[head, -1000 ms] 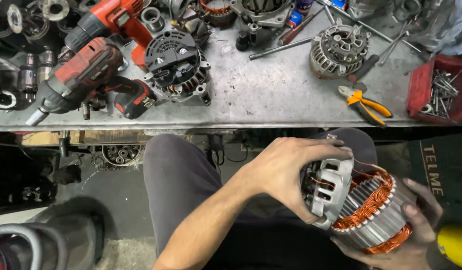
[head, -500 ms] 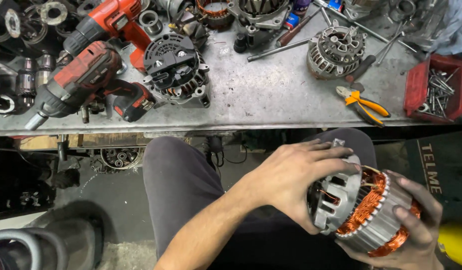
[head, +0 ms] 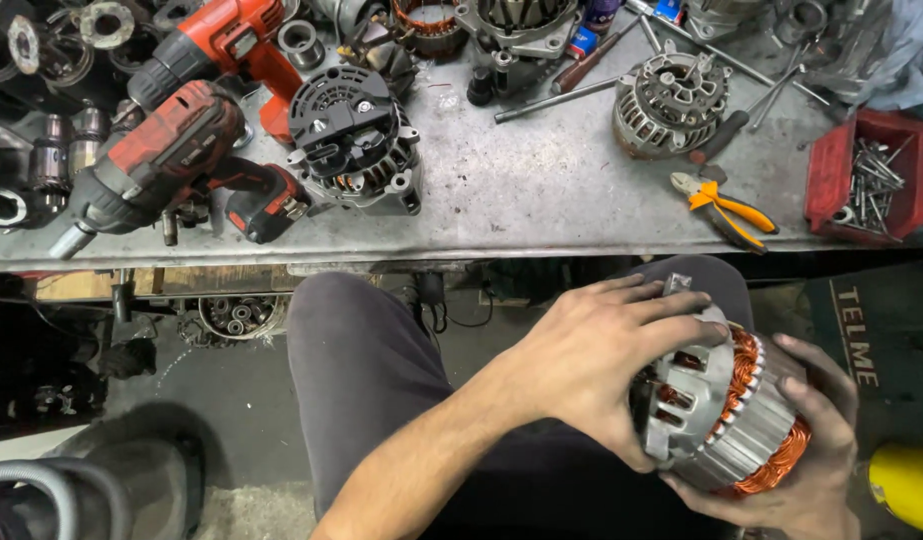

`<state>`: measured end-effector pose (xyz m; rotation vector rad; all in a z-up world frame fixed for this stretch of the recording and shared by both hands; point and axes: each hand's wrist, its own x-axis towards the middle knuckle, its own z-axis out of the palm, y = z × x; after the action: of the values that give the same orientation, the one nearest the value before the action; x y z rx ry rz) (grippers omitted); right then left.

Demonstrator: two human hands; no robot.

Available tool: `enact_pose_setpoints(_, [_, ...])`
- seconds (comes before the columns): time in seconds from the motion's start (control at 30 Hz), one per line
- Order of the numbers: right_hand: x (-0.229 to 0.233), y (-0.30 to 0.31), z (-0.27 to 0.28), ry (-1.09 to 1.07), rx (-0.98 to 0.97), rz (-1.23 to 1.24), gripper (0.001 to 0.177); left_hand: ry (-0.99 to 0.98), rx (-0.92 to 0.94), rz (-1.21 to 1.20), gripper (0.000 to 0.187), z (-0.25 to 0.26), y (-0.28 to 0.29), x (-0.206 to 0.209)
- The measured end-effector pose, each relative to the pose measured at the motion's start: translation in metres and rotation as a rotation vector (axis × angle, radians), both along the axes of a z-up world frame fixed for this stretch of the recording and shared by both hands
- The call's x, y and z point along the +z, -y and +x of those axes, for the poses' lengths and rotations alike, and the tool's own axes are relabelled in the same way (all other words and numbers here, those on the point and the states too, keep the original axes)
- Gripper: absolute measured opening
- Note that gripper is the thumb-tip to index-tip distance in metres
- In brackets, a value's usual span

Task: The person holds a disassembled alternator, manipulating the copper windings and internal components with their hands. They then use pliers to adjust or remove small parts from the alternator housing while seated at a workbench.

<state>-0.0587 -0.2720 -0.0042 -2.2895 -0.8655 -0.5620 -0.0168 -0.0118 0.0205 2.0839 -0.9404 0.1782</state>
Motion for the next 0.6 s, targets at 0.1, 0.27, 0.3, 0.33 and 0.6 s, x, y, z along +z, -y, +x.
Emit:
enact_pose_setpoints(0.1, [-0.001, 0.001, 0.005, -0.025, 0.044, 0.019, 0.116, -0.008, -0.024, -0.005, 0.113, -0.001, 0.001, 0.001])
enact_pose_setpoints(0.27, [-0.014, 0.012, 0.014, -0.088, 0.183, 0.076, 0.117, -0.033, -0.103, -0.004, 0.115, -0.002, 0.002, 0.007])
enact_pose_setpoints(0.3, [-0.013, 0.009, 0.017, -0.079, 0.208, 0.085, 0.117, -0.018, -0.090, 0.016, 0.115, -0.001, 0.001, 0.011])
enact_pose_setpoints(0.33, [-0.011, 0.006, 0.020, -0.071, 0.233, 0.095, 0.118, -0.005, -0.077, 0.036, 0.115, -0.001, 0.000, 0.014])
enact_pose_setpoints(0.6, [-0.026, -0.022, 0.029, -0.250, 0.364, 0.470, 0.121, -0.358, -0.198, -0.238, 0.108, 0.009, -0.050, 0.018])
